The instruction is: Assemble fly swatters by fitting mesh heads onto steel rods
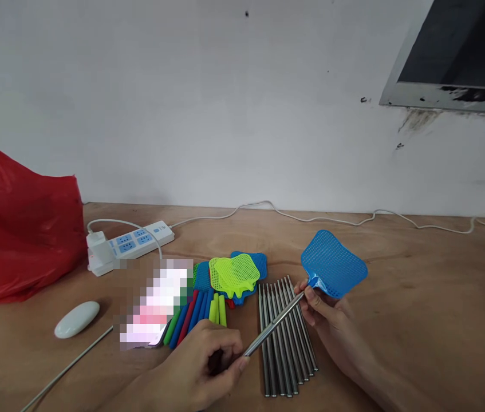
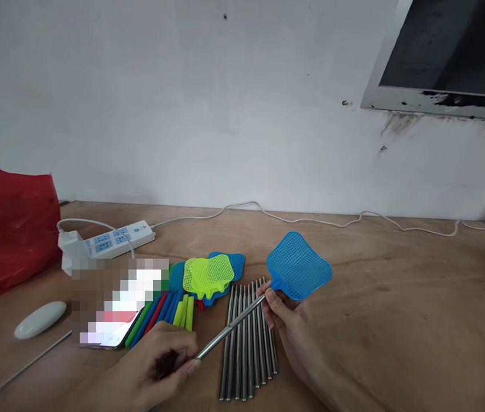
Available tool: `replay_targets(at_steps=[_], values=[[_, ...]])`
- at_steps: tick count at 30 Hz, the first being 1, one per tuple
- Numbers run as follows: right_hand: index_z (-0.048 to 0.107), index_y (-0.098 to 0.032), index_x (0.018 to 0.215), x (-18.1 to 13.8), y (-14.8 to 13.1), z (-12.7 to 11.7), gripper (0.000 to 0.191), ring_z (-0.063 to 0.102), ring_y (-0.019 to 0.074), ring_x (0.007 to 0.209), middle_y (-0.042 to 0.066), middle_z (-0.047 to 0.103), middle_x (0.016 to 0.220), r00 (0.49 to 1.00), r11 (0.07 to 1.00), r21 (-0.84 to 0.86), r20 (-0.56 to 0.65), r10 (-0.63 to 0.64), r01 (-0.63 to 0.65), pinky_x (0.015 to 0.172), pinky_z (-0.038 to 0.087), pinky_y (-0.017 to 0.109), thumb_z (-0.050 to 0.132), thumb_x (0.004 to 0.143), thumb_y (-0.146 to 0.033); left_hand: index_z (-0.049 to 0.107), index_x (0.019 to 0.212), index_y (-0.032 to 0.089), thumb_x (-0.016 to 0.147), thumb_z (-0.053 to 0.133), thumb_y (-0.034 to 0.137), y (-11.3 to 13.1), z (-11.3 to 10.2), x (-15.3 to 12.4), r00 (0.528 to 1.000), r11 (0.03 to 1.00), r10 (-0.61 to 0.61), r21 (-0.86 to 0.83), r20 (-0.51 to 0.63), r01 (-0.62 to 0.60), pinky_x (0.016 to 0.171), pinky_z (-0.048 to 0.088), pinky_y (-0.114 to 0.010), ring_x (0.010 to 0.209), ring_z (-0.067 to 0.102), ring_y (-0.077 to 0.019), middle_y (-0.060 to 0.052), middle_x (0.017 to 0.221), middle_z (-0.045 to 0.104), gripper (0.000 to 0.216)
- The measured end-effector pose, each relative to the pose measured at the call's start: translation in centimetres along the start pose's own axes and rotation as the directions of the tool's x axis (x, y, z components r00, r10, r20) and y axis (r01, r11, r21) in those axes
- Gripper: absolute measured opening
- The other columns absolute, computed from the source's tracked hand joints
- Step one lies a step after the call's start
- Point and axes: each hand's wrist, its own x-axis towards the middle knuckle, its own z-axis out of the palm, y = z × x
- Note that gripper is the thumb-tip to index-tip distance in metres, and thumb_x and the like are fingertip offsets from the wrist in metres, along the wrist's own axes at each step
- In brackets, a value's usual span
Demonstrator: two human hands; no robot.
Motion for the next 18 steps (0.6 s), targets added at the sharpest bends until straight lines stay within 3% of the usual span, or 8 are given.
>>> replay_targets(at_steps=[5, 10, 14, 18], values=[[0.070, -0.020, 0.071, -0.08, -0.11, -0.10, 0.033, 0.029, 0.0057, 0.046, -0.005, 0.046, 0.054, 0.998, 0.998, -0.055, 0.054, -0.009, 0.012, 0.040, 0.020, 0.021, 0.088, 0.066, -0.047, 0.035, 0.068, 0.022, 0.093, 0.047, 0.030, -0.18, 0.00, -0.04, 1.000, 1.000, -0.017, 0.025, 0.015, 0.016, 0.056, 0.032, -0.023, 0.053, 0.037, -0.0110, 0.007, 0.059, 0.038, 0.029], [0.070, -0.020, 0.072, -0.18, -0.25, -0.16, 0.031, 0.020, 0.0043, 0.042, -0.010, 0.034, 0.045, 0.996, 0.996, -0.086, 0.082, -0.023, 0.030, 0.044, 0.022, 0.024, 0.086, 0.068, -0.046, 0.037, 0.069, 0.022, 0.094, 0.047, 0.032, 0.17, 0.08, -0.06, 0.999, 1.000, -0.024, 0.013, 0.029, 0.024, 0.056, 0.032, -0.023, 0.055, 0.040, -0.0115, 0.006, 0.060, 0.040, 0.029], [0.071, -0.018, 0.073, -0.30, -0.25, 0.01, 0.036, 0.024, 0.0044, 0.043, -0.009, 0.038, 0.046, 0.996, 0.995, -0.095, 0.079, 0.031, -0.023, 0.044, 0.022, 0.023, 0.087, 0.065, -0.049, 0.038, 0.070, 0.022, 0.095, 0.048, 0.033, 0.00, 0.32, -0.02, 0.999, 1.000, 0.003, -0.001, 0.047, -0.003, 0.050, 0.030, -0.022, 0.054, 0.042, -0.0115, 0.005, 0.060, 0.042, 0.029], [0.072, -0.018, 0.076, -0.22, -0.71, 0.15, 0.037, 0.030, 0.0047, 0.044, -0.006, 0.047, 0.047, 0.997, 0.996, -0.078, 0.055, 0.051, -0.046, 0.043, 0.024, 0.021, 0.089, 0.062, -0.047, 0.042, 0.072, 0.021, 0.097, 0.048, 0.034, -0.43, 0.44, -0.05, 1.000, 0.999, -0.008, 0.047, 0.010, 0.007, 0.055, 0.032, -0.022, 0.058, 0.044, -0.0121, 0.005, 0.063, 0.047, 0.029]])
